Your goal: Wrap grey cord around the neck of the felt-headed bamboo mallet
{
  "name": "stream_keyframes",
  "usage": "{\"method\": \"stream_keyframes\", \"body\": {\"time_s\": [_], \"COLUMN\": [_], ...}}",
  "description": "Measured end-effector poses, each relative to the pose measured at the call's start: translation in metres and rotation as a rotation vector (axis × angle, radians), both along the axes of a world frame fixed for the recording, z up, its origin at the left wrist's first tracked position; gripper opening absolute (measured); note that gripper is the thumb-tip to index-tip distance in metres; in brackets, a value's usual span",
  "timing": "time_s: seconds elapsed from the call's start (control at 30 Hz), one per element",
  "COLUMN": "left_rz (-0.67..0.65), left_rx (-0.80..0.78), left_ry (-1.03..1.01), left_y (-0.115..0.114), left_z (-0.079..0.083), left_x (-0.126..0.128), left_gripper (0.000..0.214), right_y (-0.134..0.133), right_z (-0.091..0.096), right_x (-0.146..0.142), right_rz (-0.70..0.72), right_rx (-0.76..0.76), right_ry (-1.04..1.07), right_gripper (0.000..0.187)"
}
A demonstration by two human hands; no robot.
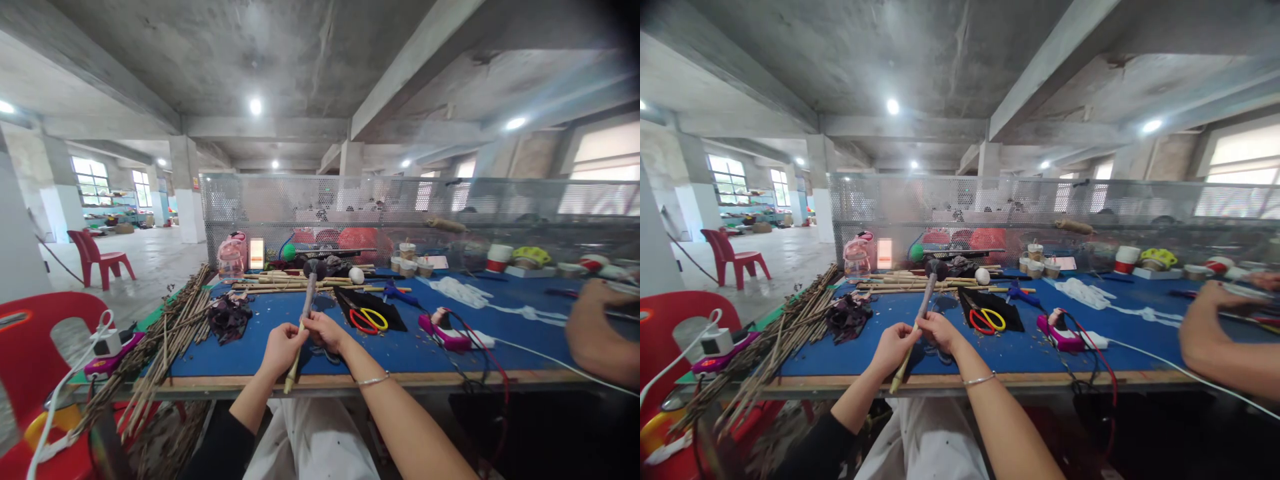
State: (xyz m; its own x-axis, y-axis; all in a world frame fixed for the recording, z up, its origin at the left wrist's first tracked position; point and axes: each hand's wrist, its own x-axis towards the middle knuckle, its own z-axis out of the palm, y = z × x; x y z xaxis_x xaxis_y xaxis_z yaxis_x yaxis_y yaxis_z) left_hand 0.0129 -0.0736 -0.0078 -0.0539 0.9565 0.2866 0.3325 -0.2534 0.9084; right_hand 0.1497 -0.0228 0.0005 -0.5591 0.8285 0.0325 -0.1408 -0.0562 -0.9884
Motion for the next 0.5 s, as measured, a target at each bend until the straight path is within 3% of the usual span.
{"method": "stream_keyframes", "body": {"time_s": [0.2, 0.27, 0.4, 0.5], "left_rz": [-0.201, -0.173, 0.028, -0.031], "left_rx": [-0.162, -0.132, 0.017, 0.001], "left_ry": [-0.201, -0.166, -0.016, -0.024], "left_y": [-0.0008, -0.0009, -0.0003, 0.0006], "left_z": [0.0005, 0.0004, -0.0009, -0.0028], "left_x": [-0.0020, -0.0007, 0.0017, 0.0007], "left_gripper": [0.039, 0.040, 0.032, 0.034], "right_y": [-0.0008, -0.0010, -0.0019, -0.0028], "right_z": [0.0021, 0.0023, 0.0030, 0.0035], "right_x": [0.0014, 0.0010, -0.0006, -0.0009], "right_rz": [0.005, -0.033, -0.085, -0.054], "right_rx": [0.008, 0.006, -0.008, -0.030], "right_ry": [0.014, 0.001, -0.012, 0.005], "right_gripper": [0.034, 0.035, 0.036, 0.036]}}
